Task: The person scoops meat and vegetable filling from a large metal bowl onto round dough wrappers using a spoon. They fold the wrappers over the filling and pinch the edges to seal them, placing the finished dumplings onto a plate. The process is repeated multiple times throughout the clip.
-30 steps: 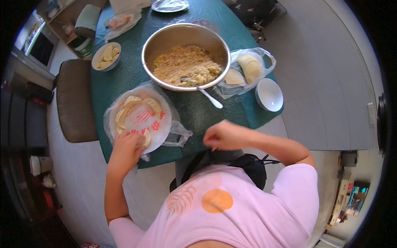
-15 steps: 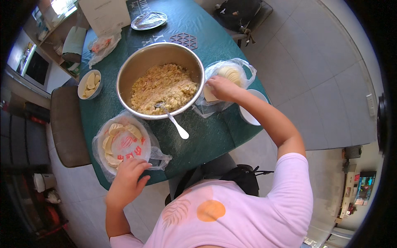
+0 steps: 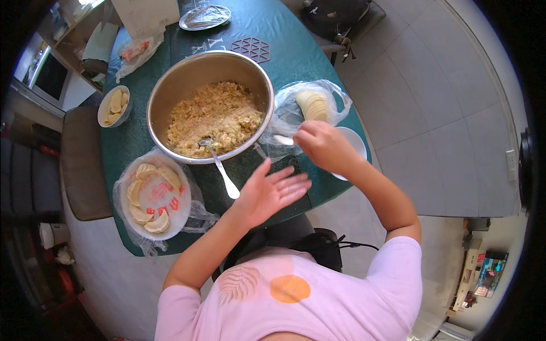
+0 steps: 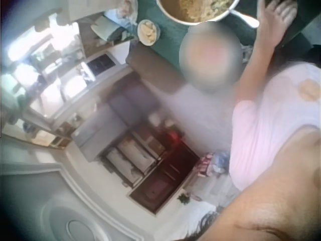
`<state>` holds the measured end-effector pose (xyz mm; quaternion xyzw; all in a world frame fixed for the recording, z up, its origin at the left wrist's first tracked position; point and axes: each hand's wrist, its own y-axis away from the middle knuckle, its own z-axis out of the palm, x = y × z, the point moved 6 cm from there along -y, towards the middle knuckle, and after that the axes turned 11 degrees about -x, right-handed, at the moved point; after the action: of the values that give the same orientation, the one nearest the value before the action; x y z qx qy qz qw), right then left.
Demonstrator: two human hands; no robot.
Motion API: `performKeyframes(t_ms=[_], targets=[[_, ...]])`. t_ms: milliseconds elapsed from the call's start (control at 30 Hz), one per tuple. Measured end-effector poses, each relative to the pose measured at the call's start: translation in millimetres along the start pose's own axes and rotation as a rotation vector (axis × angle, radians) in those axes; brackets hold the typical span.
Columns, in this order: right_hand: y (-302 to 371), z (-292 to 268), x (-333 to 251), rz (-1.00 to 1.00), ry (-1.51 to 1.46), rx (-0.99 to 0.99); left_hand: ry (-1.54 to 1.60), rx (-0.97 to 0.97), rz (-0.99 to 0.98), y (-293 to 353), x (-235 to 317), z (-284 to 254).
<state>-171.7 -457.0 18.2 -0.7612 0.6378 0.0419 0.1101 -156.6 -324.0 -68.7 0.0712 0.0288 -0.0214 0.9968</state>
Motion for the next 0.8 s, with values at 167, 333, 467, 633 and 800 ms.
performKeyframes(t_ms=[167,333,467,633,800], targets=[[26.3,-7.6,-38.3,-0.139,0.043,0.016,-0.288,-0.046,0.197,-35.8,11.0,-12.5],[40.8,-18.4,-41.0,-0.058,-0.296,0.024,-0.455,-0.039,0.248,-23.4,13.9,-9.6],[35.6,-22.6,-12.8,0.332,-0.651,0.074,-0.628,-0.04,0.222,-8.2,10.2,5.6],[38.7,15.9,-12.8,0.366,-1.226,-0.19,-0.836,0.0,0.248,4.2,2.8,16.3],[39.3,4.7,-32.0,0.354,-0.924,-0.203,-0.91,0.072,0.342,20.8,3.3,19.6]])
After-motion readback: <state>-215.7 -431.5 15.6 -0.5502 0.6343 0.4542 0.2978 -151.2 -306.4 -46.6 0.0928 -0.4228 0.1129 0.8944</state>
